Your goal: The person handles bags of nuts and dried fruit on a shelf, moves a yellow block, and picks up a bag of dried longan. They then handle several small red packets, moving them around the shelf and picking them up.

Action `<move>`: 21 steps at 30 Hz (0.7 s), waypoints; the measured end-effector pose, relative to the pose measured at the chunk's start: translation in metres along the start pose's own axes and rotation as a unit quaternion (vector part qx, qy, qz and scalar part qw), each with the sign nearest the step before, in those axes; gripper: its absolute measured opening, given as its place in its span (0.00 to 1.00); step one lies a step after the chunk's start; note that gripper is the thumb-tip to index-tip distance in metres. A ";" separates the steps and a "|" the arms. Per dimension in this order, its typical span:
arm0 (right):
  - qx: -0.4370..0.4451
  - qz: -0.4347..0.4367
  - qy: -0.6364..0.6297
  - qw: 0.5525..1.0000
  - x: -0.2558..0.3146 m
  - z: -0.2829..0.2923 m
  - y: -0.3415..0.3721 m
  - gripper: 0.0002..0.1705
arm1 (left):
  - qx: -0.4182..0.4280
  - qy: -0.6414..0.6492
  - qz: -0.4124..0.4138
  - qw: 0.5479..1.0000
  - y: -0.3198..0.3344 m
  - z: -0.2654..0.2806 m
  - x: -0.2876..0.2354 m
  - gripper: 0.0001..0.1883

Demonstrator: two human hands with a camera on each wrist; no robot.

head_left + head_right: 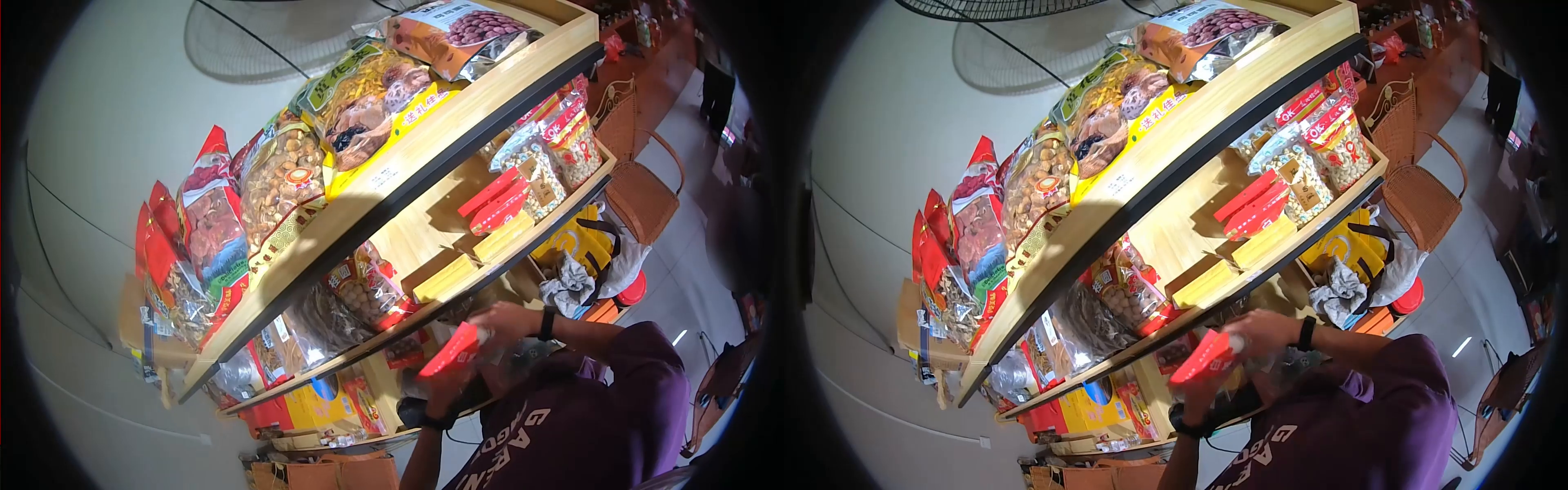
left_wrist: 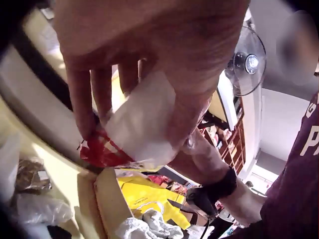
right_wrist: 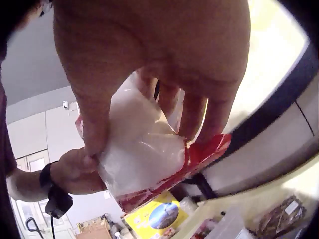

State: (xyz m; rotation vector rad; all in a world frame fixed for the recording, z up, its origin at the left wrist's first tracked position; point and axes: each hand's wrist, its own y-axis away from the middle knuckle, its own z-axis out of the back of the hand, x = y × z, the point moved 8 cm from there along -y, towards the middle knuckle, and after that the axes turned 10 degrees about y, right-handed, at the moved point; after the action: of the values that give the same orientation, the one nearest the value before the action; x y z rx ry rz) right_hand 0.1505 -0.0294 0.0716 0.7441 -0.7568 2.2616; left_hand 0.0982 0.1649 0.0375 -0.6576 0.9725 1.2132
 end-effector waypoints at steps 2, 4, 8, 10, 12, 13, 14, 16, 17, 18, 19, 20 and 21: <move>0.048 -0.092 0.010 0.995 0.011 0.037 -0.005 0.34 | -0.025 0.039 -0.087 0.995 -0.025 0.008 -0.023 0.23; -0.042 -0.059 0.074 0.995 0.009 0.062 -0.008 0.36 | -0.053 0.091 -0.178 0.978 -0.050 0.013 -0.049 0.22; -0.383 -0.015 0.147 0.912 0.037 0.139 0.003 0.34 | -0.093 0.214 -0.229 0.945 -0.098 0.025 -0.130 0.17; -0.434 -0.047 0.195 0.878 0.029 0.161 0.008 0.32 | -0.130 -0.038 -0.268 0.954 -0.124 0.034 -0.145 0.17; -0.435 -0.082 0.300 0.845 0.023 0.179 0.011 0.32 | -0.154 -0.020 -0.287 0.945 -0.158 0.041 -0.150 0.18; -0.432 -0.103 0.331 0.833 0.017 0.186 0.011 0.32 | -0.143 0.014 -0.299 0.943 -0.174 0.042 -0.154 0.19; -0.429 -0.128 0.360 0.819 0.009 0.190 0.012 0.32 | -0.135 0.044 -0.306 0.941 -0.188 0.042 -0.156 0.20; -0.411 -0.165 0.395 0.805 -0.014 0.190 0.014 0.32 | -0.113 0.089 -0.301 0.943 -0.218 0.040 -0.160 0.21; -0.395 -0.176 0.402 0.807 -0.031 0.185 0.014 0.32 | -0.100 0.114 -0.286 0.946 -0.231 0.038 -0.161 0.20; -0.376 -0.185 0.410 0.810 -0.046 0.181 0.013 0.32 | -0.087 0.129 -0.269 0.950 -0.244 0.036 -0.160 0.19; -0.379 -0.187 0.394 0.816 -0.053 0.179 0.012 0.30 | -0.074 0.133 -0.250 0.956 -0.261 0.034 -0.153 0.19; -0.381 -0.186 0.393 0.816 -0.058 0.176 0.012 0.31 | -0.061 0.112 -0.230 0.965 -0.278 0.032 -0.144 0.20; -0.383 -0.184 0.391 0.817 -0.059 0.173 0.013 0.31 | -0.047 0.090 -0.211 0.972 -0.296 0.030 -0.132 0.21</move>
State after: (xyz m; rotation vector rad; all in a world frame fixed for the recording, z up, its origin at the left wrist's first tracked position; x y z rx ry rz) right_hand 0.2320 -0.1764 0.1452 -0.3955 -0.8854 1.4705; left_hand 0.3845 0.0539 0.1459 -1.0079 0.8709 0.8356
